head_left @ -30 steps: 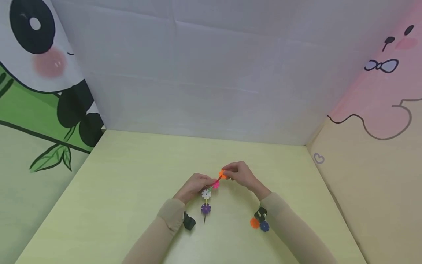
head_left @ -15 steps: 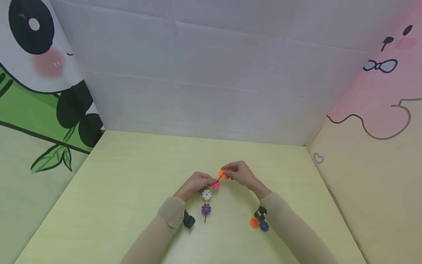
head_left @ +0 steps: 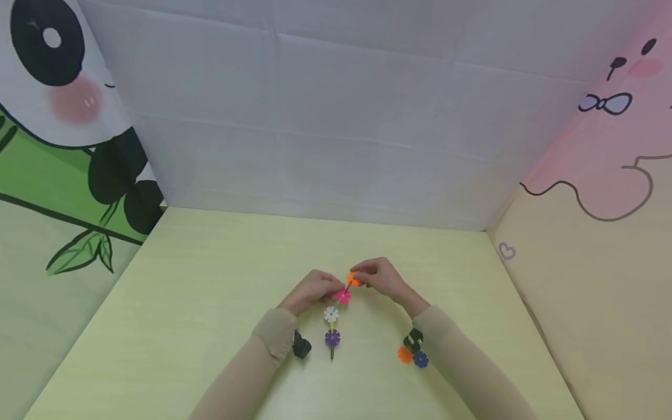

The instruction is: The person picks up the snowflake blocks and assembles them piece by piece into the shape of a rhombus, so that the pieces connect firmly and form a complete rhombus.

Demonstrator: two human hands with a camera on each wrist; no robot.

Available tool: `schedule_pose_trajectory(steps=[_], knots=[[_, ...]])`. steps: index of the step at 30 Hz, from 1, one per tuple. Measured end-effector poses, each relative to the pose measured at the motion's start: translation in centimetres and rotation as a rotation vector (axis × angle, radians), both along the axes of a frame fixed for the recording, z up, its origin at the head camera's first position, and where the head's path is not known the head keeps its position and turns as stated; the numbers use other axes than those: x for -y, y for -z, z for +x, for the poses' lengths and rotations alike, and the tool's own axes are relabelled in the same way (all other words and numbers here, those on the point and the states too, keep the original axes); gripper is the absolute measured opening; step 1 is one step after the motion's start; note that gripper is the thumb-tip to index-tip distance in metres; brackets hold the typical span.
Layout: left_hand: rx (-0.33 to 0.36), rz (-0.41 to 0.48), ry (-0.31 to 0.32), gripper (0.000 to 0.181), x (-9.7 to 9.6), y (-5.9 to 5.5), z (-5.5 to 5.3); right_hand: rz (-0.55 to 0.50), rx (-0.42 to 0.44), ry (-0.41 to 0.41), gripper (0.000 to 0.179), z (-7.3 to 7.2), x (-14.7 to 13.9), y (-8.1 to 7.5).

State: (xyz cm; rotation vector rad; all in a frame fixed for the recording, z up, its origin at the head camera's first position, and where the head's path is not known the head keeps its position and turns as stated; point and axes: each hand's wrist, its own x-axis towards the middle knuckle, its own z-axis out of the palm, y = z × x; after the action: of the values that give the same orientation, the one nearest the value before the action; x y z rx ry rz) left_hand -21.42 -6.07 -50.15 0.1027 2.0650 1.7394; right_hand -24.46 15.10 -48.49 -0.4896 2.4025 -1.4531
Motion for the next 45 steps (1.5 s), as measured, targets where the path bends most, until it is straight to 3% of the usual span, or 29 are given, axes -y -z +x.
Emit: schedule_pose_trajectory(steps=[7,15,25,36,40,45], knots=[[0.032,0.013,0.016,0.015,-0.2,0.2,-0.1,-0.001,-0.003,-0.006,0.018,0.1,0.1,-0.2],[0.026,0.028,0.040,0.024,-0.2,0.0,-0.1,-0.027,0.009,-0.056,0.023,1.4,0.5,-2.4],[0.010,0.002,0.031,0.024,-0.5,-0.2,-0.1,0.012,-0.021,0.004,0.015,0.1,0.4,0.4],[-0.026,0.010,0.053,0.026,-0.4,0.2,-0.4,0.010,0.008,0.032,0.018,0.3,0.1,0.1],[-0.030,-0.004,0.040,0.026,-0.2,0.4,-0.6,0.054,0.002,0.050,0.022,0.6,-1.1,-0.2],[-0.036,-0.014,0.021,0.023,-0.1,0.5,-0.6,0.223,-0.071,0.004,0.024,1.3,-3.6,-0.5]])
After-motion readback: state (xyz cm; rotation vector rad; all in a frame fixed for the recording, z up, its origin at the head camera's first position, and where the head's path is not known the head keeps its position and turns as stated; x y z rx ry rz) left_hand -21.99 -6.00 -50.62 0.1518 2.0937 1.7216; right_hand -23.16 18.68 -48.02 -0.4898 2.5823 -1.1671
